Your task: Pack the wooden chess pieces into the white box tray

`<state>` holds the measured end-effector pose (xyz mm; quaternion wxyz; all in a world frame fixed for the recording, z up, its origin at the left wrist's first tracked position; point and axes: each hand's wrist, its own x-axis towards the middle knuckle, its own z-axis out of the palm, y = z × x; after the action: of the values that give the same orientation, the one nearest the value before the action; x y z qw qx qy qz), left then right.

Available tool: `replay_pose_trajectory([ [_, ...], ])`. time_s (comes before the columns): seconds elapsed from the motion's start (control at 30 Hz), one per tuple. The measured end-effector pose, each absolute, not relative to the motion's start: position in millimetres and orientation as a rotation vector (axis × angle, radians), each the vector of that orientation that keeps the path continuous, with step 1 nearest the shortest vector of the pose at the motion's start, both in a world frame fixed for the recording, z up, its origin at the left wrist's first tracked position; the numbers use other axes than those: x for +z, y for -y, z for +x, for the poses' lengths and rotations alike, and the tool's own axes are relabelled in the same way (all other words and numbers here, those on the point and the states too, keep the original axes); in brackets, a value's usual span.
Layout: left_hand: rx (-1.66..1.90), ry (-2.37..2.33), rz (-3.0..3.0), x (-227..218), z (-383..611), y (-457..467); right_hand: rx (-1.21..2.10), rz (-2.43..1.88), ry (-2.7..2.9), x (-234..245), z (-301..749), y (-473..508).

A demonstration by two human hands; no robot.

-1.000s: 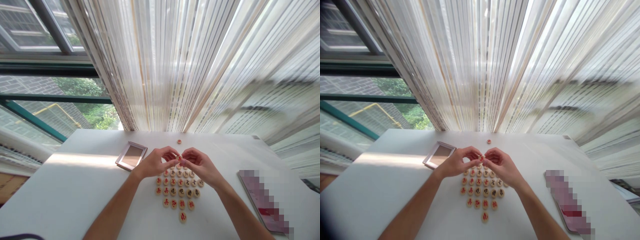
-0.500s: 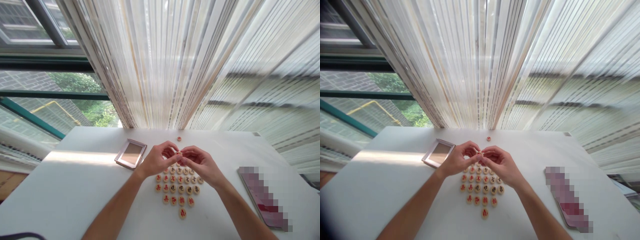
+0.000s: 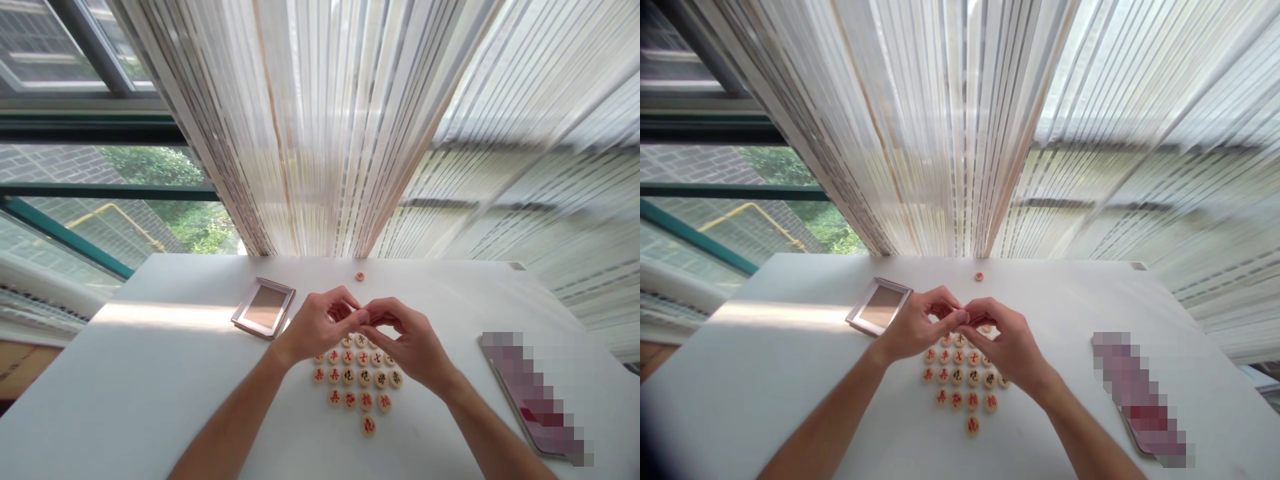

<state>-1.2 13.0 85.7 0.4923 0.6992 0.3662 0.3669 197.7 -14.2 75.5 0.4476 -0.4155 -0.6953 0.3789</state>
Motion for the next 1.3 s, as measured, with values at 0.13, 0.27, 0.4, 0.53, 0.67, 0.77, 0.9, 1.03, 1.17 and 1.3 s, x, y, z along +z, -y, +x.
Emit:
replay_pose_trajectory([
  [0.13,0.850,-0.860,1.761,88.6,-4.9,-14.5,1.018,-1.015,1.704,75.7,202.5,11.2],
  [0.27,0.795,-0.821,1.799,88.7,-9.1,-15.9,1.114,-1.001,1.651,76.8,206.8,8.0],
  [0.4,0.759,-0.815,1.833,89.2,-9.5,-15.9,1.153,-1.022,1.612,76.4,209.8,4.6],
  [0.53,0.746,-0.815,1.877,91.1,-7.7,-15.3,1.162,-1.018,1.592,74.7,211.3,1.7],
  [0.67,0.750,-0.844,1.908,90.7,-6.6,-14.9,1.184,-1.021,1.567,72.7,211.7,-0.6],
  [0.77,0.747,-0.843,1.922,90.0,-5.8,-14.8,1.213,-1.006,1.548,72.3,211.5,-0.8],
  [0.9,0.776,-0.857,1.949,90.0,-5.4,-14.9,1.262,-0.970,1.533,74.5,211.8,1.9],
  [1.03,0.798,-0.859,1.932,88.0,-5.7,-16.2,1.324,-0.964,1.507,77.5,211.4,4.8],
  [1.17,0.837,-0.860,1.892,84.7,-4.7,-18.7,1.322,-0.952,1.500,78.3,208.7,6.7],
  [1.3,0.852,-0.854,1.870,84.0,-2.4,-19.7,1.193,-0.961,1.631,77.9,206.2,9.4],
])
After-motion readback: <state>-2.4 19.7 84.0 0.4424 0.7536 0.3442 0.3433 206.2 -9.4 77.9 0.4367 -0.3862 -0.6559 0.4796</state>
